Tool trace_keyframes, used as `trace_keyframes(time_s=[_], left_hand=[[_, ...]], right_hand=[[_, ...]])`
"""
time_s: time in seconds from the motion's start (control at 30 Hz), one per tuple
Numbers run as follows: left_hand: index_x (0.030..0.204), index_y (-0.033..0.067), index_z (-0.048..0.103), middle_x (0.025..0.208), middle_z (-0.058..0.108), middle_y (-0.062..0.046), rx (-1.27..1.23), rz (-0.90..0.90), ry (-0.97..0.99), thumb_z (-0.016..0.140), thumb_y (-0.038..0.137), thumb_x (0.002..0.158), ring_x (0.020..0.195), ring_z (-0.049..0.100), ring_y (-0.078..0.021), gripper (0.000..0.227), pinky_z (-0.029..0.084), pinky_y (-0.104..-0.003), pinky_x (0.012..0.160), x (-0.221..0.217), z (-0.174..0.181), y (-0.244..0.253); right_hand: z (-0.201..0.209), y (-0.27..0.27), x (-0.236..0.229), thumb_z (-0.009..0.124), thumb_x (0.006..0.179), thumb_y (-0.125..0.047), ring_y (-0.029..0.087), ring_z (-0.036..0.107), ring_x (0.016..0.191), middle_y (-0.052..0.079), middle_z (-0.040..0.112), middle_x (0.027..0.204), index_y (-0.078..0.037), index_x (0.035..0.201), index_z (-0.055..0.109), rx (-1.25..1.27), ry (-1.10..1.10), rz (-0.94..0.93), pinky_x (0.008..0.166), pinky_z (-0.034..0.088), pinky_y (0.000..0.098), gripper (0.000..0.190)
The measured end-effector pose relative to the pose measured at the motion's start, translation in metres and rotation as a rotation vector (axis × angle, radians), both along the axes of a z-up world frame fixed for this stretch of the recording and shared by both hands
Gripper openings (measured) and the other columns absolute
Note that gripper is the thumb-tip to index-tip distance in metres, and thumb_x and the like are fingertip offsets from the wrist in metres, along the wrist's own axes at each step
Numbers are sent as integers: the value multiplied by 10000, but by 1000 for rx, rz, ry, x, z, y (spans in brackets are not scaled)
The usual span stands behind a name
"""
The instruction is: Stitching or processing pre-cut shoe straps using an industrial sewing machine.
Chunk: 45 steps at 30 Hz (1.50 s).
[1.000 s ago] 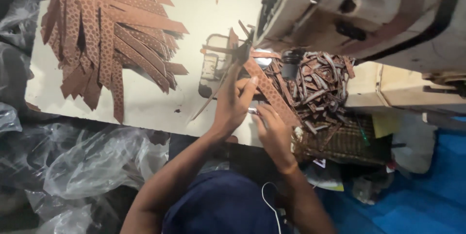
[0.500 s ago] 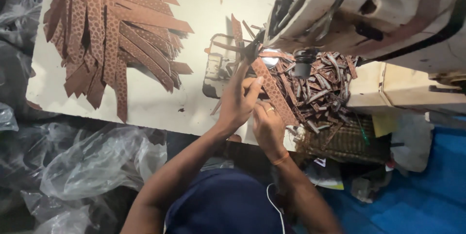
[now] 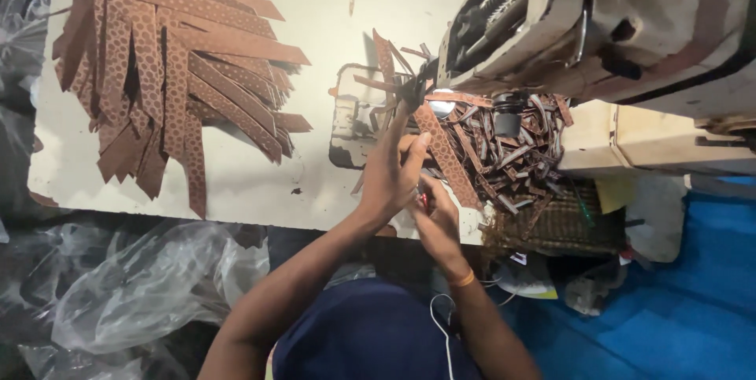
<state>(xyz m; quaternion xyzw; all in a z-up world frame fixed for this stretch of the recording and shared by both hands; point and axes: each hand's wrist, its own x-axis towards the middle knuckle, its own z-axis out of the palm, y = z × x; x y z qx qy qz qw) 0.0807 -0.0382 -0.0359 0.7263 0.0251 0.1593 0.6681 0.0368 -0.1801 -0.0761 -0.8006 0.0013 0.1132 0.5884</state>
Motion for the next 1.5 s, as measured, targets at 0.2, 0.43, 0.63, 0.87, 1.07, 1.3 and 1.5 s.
trace_keyframes(time_s=[0.2, 0.43, 0.63, 0.87, 1.07, 1.3, 1.5], left_hand=[[1373, 78, 423, 1095, 655, -221, 593, 463, -309, 779, 173, 842, 956, 655, -340, 647, 534, -429, 813, 5, 47, 48], [1269, 103, 643, 1054, 692, -127, 356, -9, 162, 711, 110, 833, 893, 697, -330, 442, 547, -423, 750, -3, 40, 102], [1153, 108, 692, 980, 681, -131, 418, 77, 34, 648, 102, 1003, 861, 690, -357, 157, 544, -440, 704, -22, 28, 113], [1176, 96, 684, 958, 670, -141, 407, 100, 5, 648, 88, 966, 822, 682, -370, 214, 535, -449, 678, -33, 34, 114], [1181, 100, 691, 980, 688, -152, 485, 85, 41, 673, 43, 875, 825, 689, -379, 312, 543, -453, 682, -56, 34, 123], [1381, -8, 625, 1231, 700, -139, 683, 540, -388, 596, 27, 1151, 1094, 698, -258, 235, 599, -366, 921, -38, 120, 167], [1090, 204, 796, 979, 725, -174, 1043, -201, 29, 608, 98, 946, 871, 715, -309, 259, 574, -419, 737, 70, 101, 105]], right_hand=[[19, 3, -3, 644, 1017, -130, 26, 616, 845, 22, 688, 1033, -1, 1435, 505, 126, -4, 126, 722, 523, 194, 460], [28, 18, -6, 633, 979, -150, 42, 473, 591, 19, 653, 871, -30, 1378, 569, 212, 193, 55, 504, 367, 197, 422], [46, 70, 37, 579, 1008, -276, 42, 419, 503, -4, 570, 712, -76, 1182, 630, 439, 334, -63, 441, 316, 195, 270], [61, 82, 38, 598, 1051, -298, 31, 420, 506, -26, 573, 720, -73, 1027, 659, 536, 311, -9, 435, 289, 199, 234], [56, 74, 38, 602, 1066, -276, 40, 436, 482, -1, 598, 710, -45, 1027, 642, 678, 222, 33, 423, 308, 205, 238], [-18, 31, 10, 748, 931, -240, 127, 605, 680, 49, 678, 774, -27, 1186, 665, -126, -70, 75, 604, 500, 287, 341], [75, 47, 14, 756, 932, -148, 262, 688, 1105, 111, 703, 1214, -52, 1215, 702, -516, -723, 103, 945, 549, 410, 304]])
